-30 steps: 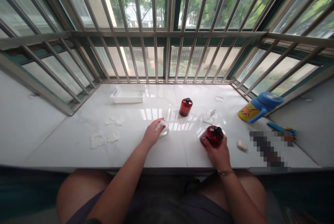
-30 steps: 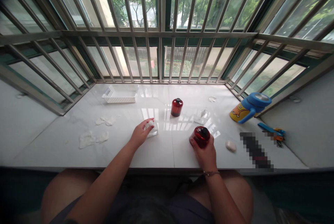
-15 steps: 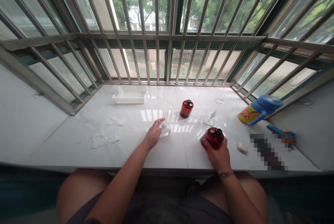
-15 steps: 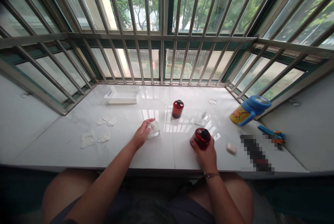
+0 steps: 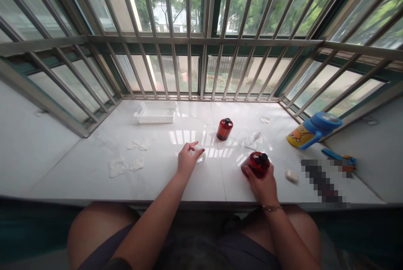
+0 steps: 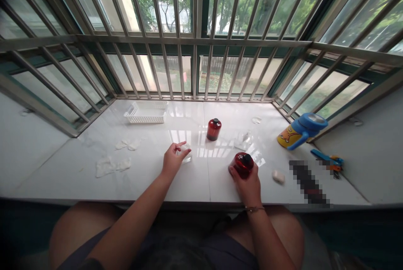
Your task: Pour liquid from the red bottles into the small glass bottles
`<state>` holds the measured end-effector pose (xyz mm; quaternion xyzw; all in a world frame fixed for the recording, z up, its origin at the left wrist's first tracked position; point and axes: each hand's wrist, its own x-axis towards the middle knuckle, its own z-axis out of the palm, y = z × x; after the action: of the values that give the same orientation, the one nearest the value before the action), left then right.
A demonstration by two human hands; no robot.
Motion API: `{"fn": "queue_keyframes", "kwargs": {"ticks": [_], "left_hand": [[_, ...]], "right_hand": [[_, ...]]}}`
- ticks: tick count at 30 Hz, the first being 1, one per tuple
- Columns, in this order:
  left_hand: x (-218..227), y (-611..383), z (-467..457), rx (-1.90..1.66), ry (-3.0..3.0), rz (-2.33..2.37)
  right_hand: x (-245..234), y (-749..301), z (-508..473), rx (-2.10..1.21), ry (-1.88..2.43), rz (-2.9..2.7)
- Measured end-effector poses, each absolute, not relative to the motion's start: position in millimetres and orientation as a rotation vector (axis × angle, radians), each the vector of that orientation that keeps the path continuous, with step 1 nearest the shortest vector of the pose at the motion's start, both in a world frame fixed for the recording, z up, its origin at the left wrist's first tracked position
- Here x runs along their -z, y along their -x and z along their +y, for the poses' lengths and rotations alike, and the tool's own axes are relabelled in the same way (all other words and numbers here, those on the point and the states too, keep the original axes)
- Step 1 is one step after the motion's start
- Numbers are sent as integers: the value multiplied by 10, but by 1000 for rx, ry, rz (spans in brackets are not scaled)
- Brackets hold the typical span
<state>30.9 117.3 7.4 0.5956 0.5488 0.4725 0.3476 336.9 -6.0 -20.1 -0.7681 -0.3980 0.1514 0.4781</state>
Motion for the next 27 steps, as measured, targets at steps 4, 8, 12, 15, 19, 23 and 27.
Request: {"fn": "queue_keyframes", "kwargs": {"ticks": [4,8,12,15,19,23,27], "left_hand": [[-38,-274,1168,-1226,-1556,1379],[9,-188,1196,-1148,-1564,1245],[-4,-78,1235,-1094,-1623,1121],[-58,-20,1225,-1071,-1654,1076],[-121,-83,1139,-1033,-1627,1149],[-158,-313,1072,-1149,-1584,1370],[-175,-434,1093,-1226,-1548,1470]], "right_hand": [[195,-3365,-59,-359,1869,-969],[196,-3363,-59,-378,1849,-968],[227,-3374,-55,-393,1844,-954],[244,-3379,-53,-397,1842,-955],[217,-3367,-58,-389,1834,-970],[174,-3349,-65,-371,1855,-982],[167,-3350,-67,-383,1866,-974]]}}
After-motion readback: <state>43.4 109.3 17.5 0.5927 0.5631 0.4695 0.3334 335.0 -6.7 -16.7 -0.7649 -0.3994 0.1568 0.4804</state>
